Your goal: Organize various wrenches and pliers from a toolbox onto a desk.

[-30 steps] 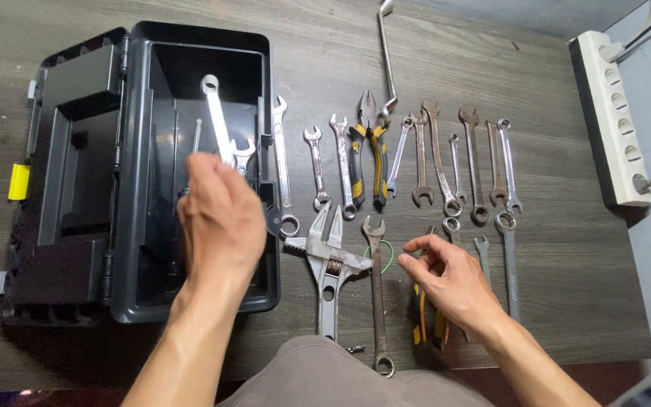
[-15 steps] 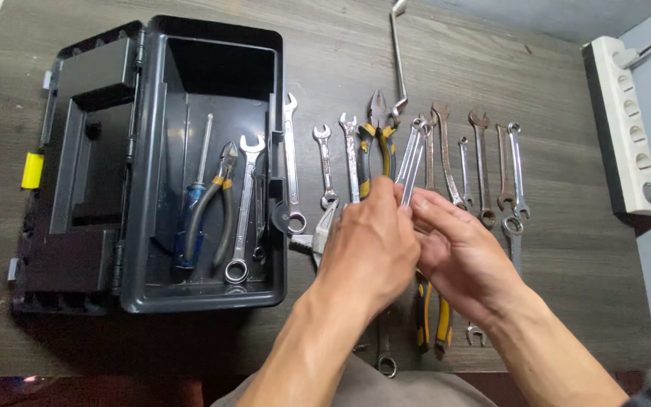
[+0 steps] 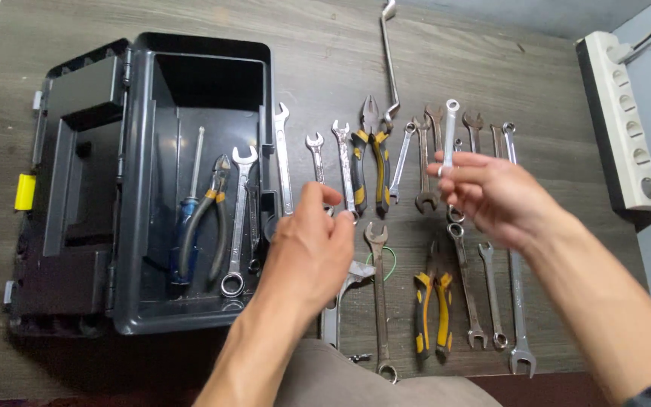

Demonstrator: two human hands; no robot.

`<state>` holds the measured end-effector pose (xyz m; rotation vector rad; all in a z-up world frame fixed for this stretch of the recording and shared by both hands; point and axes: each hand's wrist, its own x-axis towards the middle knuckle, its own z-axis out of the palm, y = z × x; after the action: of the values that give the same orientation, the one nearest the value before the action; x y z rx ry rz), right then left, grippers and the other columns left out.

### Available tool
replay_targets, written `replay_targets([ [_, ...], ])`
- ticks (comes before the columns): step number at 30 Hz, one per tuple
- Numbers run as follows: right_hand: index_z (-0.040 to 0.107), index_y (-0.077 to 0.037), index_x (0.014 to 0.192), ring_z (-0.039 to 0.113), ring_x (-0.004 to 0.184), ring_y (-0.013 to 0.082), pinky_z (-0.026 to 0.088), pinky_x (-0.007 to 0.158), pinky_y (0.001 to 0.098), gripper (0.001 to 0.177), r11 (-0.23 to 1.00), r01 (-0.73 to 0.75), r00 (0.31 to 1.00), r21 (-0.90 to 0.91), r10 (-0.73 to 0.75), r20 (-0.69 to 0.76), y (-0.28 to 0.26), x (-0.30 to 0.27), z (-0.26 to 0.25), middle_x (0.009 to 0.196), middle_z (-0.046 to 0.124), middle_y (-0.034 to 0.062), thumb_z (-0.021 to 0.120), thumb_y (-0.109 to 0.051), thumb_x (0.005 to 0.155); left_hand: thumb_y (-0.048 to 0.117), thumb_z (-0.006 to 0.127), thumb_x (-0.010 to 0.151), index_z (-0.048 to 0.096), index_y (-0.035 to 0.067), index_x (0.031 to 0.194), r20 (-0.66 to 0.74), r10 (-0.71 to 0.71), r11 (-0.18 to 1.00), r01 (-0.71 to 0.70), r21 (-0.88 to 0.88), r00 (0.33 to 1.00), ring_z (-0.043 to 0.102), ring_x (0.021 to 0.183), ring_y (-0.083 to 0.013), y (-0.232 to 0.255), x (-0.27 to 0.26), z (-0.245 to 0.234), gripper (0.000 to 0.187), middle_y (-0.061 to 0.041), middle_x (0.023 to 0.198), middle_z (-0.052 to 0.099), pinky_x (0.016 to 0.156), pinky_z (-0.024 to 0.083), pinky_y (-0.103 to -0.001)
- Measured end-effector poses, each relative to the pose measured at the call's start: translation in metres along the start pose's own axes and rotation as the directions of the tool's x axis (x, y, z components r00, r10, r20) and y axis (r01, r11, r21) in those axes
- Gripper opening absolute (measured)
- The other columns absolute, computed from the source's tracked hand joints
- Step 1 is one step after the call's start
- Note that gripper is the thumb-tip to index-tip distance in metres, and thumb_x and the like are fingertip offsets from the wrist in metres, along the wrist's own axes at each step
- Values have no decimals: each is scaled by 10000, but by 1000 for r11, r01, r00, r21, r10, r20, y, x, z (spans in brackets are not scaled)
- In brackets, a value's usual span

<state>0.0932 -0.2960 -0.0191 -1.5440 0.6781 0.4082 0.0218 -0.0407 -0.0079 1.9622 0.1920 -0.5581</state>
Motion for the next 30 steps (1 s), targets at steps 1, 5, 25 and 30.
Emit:
replay_targets([
  [1,618,18,1291,649,721,68,571,635,172,336,1000,-3,1000,4,3,-4,0,9,-5,1114,713,152,578,-46,964,265,470,975,487,40,1236,5,-1,1000,1,3,1000,719,693,-249,-2,2,2,345,-119,690,698,737,566,-415],
  [5,608,41,1256,677,801,100,611,696,199,296,998,47,998,-46,-49,-28,-12,41,-8,1109,717,138,586,-91,992,268,498,953,536,42,1180,-95,52,998,-55,-29,994,731,736,-249,2,8,-1,322,-94,742,717,744,565,-406],
  [25,533,107,1340,754,1096,238,601,876,248,362,978,-35,987,205,66,-146,-40,82,32,1191,662,223,523,7,992,181,502,939,610,41,1085,-297,125,978,-168,-123,947,734,637,-180,-9,34,-22,229,-76,673,725,649,579,-362],
  [30,529,3,1373,725,1118,235,578,907,291,402,993,118,991,11,-118,-59,-21,62,31,1289,693,155,530,-51,975,166,472,953,624,50,1063,-389,95,983,-147,-106,916,731,562,-204,-5,33,-37,221,-68,599,712,581,587,-367],
])
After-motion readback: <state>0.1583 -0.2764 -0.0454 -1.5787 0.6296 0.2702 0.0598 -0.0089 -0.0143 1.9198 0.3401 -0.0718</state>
